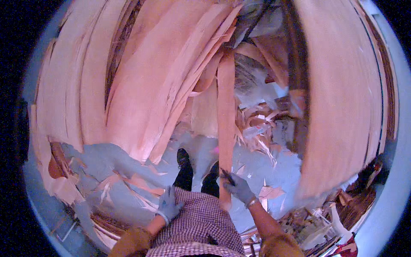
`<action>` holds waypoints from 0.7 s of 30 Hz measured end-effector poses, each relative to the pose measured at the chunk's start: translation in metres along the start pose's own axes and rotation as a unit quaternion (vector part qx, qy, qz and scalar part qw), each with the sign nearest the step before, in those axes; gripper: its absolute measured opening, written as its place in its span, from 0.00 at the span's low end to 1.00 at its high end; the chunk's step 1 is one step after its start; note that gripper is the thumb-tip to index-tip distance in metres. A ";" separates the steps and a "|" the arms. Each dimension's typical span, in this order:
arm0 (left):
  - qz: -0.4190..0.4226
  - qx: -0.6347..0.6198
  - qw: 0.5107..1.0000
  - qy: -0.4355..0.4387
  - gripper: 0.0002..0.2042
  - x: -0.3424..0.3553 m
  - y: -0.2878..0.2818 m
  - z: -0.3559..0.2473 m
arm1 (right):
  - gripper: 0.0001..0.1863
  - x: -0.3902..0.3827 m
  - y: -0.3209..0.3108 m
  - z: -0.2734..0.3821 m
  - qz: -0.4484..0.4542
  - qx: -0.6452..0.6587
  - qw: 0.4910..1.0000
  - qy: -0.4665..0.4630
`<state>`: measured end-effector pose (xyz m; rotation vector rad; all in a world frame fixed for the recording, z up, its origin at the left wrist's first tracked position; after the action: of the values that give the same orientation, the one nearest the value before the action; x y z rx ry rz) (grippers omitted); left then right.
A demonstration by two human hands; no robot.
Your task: The person uses a long pole to sort and move thin sheets of wood veneer from a large pile, luego aligns a stack of veneers on a table, trims them with a knife, and secures them with white tape.
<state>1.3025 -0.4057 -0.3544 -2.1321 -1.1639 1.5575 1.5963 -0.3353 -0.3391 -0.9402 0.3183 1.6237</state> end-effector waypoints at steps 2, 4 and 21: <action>-0.077 -0.025 0.993 0.083 0.43 0.012 -0.037 -0.032 | 0.23 -0.058 -0.004 0.022 0.037 0.022 0.999 -0.024; -0.087 -0.096 0.986 0.106 0.44 0.015 -0.097 -0.097 | 0.22 -0.110 -0.007 0.042 0.124 0.099 0.987 -0.013; -0.066 -0.032 0.929 0.363 0.17 -0.080 -0.012 -0.369 | 0.16 -0.413 -0.221 0.012 0.000 0.100 0.989 -0.111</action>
<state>1.6158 -0.3666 -0.1475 -2.2907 -1.0499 0.5631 1.7947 -0.5511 0.0258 -0.6025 0.3200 1.6457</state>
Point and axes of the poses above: each hand's wrist, its own x-axis towards the middle knuckle, its own y-axis out of the palm, z = x × y, the point moved 8 cm from there along x, towards the middle knuckle, and after that the axes turned 9 degrees about -z, right-handed, at the moved point
